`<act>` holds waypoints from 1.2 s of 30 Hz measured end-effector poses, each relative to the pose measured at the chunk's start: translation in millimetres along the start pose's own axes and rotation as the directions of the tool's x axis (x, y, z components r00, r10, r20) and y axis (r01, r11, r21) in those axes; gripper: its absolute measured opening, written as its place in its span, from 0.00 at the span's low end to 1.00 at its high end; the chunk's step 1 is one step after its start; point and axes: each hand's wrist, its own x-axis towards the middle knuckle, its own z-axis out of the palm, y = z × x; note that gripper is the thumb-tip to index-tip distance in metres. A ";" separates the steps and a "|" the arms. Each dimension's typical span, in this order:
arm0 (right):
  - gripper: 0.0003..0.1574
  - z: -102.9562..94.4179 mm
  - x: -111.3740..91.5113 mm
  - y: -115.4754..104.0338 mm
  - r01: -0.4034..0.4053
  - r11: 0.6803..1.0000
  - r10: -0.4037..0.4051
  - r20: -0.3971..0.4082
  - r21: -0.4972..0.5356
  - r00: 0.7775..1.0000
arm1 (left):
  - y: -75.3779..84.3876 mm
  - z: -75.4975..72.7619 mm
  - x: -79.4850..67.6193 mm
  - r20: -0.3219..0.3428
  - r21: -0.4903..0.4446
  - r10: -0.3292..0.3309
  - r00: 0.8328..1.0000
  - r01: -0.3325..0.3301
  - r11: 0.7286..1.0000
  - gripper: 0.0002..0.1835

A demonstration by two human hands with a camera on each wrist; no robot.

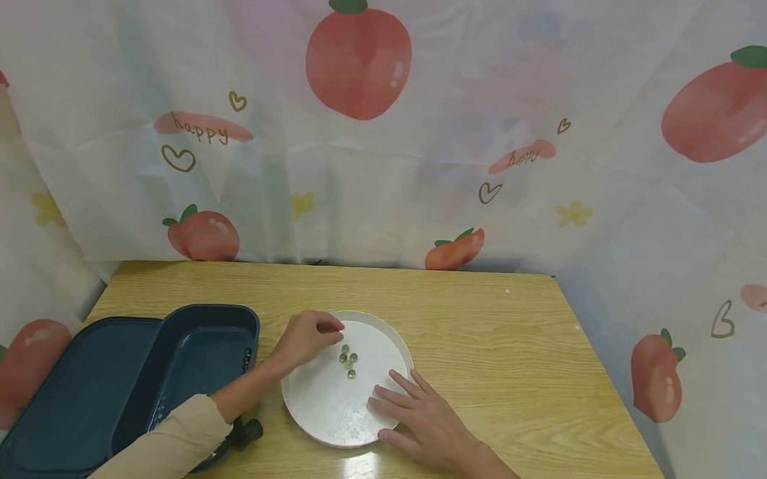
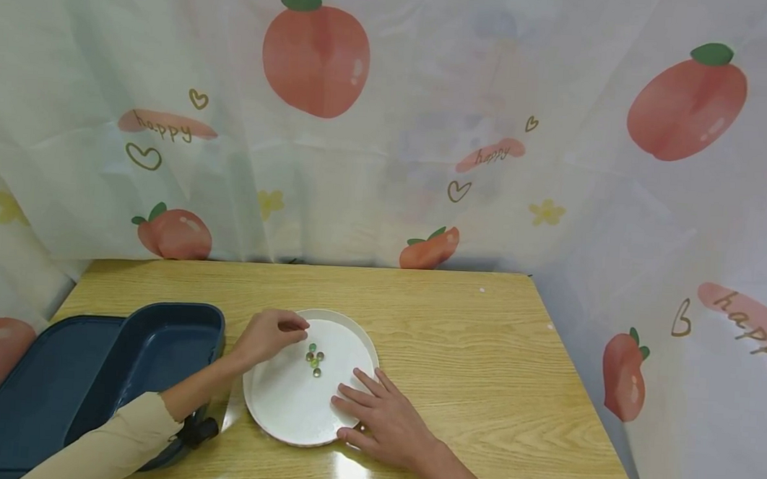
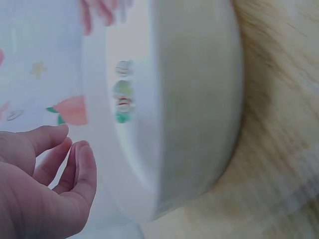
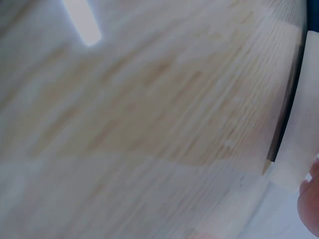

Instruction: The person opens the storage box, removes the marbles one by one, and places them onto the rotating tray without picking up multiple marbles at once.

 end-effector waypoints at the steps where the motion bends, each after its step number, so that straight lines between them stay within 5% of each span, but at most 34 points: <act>1: 0.29 0.0 0.0 -0.1 -0.003 1.000 0.003 0.003 0.002 1.000 | 2.5 -2.8 -1.3 0.001 -0.003 0.003 1.000 -0.003 1.000 0.08; 14: 0.30 1.0 -0.2 -0.6 -0.020 1.000 0.020 0.029 -0.013 0.999 | 5.6 -45.1 -25.3 0.012 -0.097 0.040 0.999 -0.039 0.994 0.16; 29: 0.29 0.2 -1.5 -0.1 0.002 1.000 -0.002 -0.011 -0.016 1.000 | -33.3 -97.1 -48.4 -0.026 -0.145 0.067 0.997 -0.070 0.987 0.18; 36: 0.29 0.4 -1.7 0.0 -0.002 1.000 0.002 -0.014 -0.003 1.000 | -50.3 -113.0 -60.2 -0.045 -0.073 0.060 0.997 -0.063 0.995 0.16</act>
